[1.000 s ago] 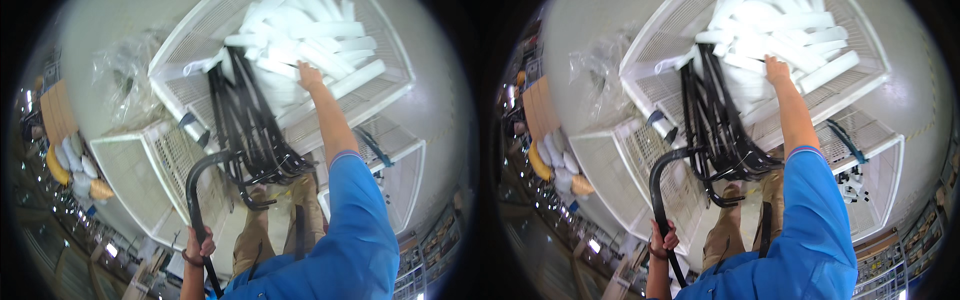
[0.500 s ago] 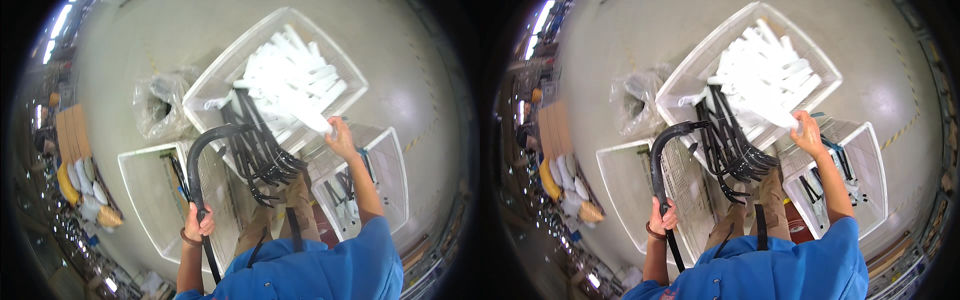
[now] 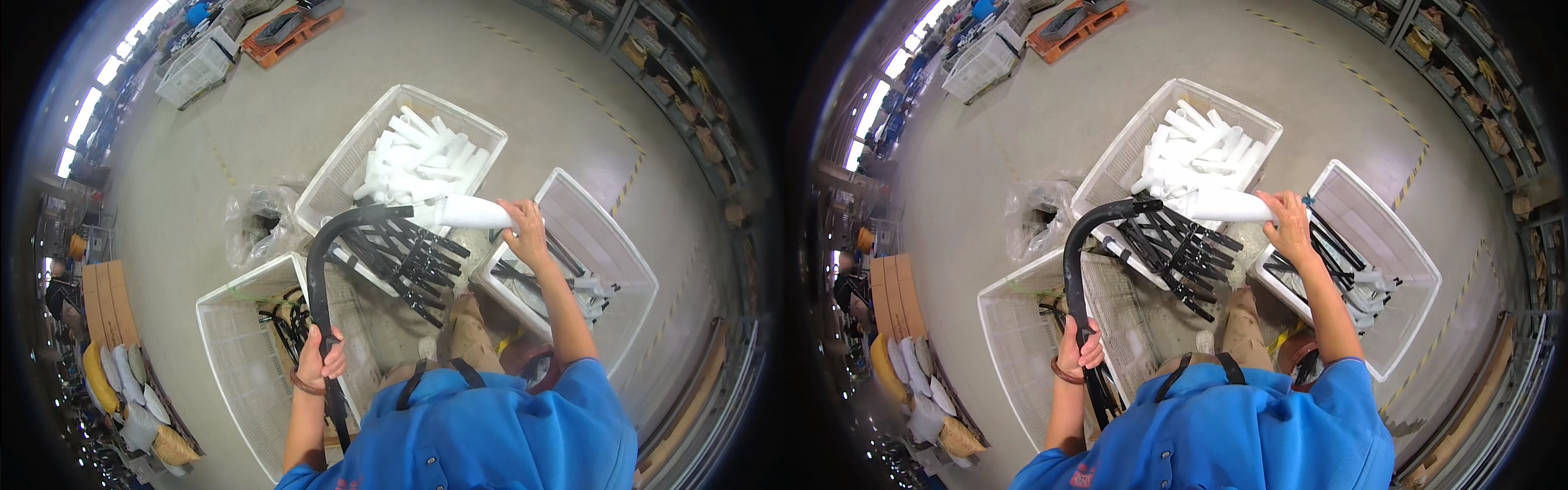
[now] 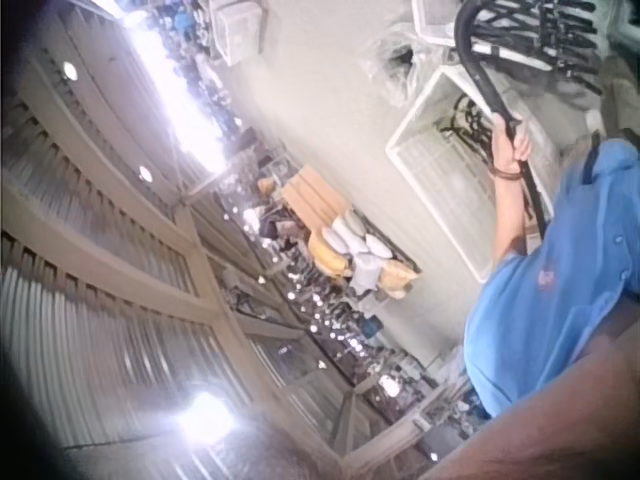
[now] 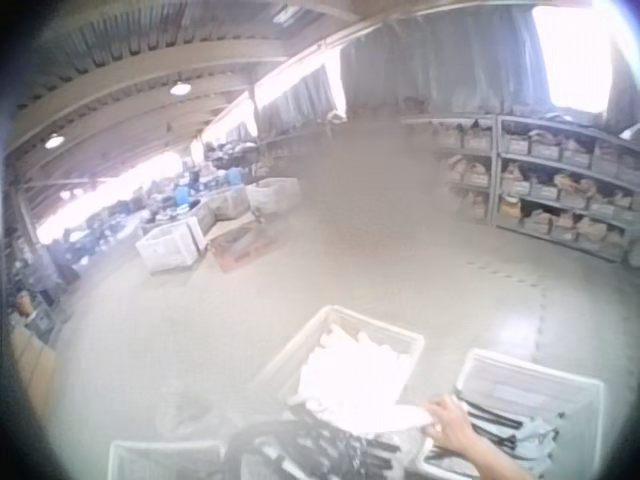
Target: The person repeatedly picks up black plastic frames and white foam sleeves, slides the sleeves onto the frames, and places the assembled units into a white bin. The process is continuous and repetitive within a warehouse setting.
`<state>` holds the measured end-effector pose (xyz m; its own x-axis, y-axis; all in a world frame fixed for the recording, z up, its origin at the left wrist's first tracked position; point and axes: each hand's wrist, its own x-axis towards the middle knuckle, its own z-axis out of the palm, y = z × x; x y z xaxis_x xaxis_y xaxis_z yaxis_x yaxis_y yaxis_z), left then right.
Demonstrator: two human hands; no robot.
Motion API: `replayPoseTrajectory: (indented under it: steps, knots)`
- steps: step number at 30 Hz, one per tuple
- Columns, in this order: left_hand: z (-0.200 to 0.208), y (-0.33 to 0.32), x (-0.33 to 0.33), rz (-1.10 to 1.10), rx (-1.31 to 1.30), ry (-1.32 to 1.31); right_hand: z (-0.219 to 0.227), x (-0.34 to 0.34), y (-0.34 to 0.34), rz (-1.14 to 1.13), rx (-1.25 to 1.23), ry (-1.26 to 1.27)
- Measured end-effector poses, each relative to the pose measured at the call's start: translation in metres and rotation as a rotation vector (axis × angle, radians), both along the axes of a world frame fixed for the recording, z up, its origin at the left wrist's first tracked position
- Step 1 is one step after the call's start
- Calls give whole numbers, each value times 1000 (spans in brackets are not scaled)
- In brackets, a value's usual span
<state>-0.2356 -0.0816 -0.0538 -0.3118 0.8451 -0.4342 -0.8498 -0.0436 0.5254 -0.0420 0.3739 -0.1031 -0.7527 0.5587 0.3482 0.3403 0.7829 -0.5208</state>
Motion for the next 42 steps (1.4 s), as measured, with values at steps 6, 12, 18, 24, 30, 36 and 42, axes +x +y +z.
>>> replayPoseTrajectory:
  steps: [6, 12, 18, 24, 30, 36, 42]
  knots:
    - [22, -35, 33, -66, 57, 4, 20, 78, -52, -87, -5, 47]
    - [38, -36, 71, -108, 44, 51, 42, 111, -73, -43, 35, 54]
    - [54, 6, 137, -179, -85, 98, 63, 158, -81, 97, -16, 108]
    - [59, 45, 185, -269, -102, 101, 54, 214, -95, 137, -73, 106]
    - [65, 68, 210, -361, -191, 246, 64, 222, -99, -163, -90, -63]
    - [70, 67, 235, -528, -153, 228, 139, 256, -13, 552, -570, -345]
    - [80, 72, 251, -611, -192, 357, 162, 206, -49, 528, -558, -349]
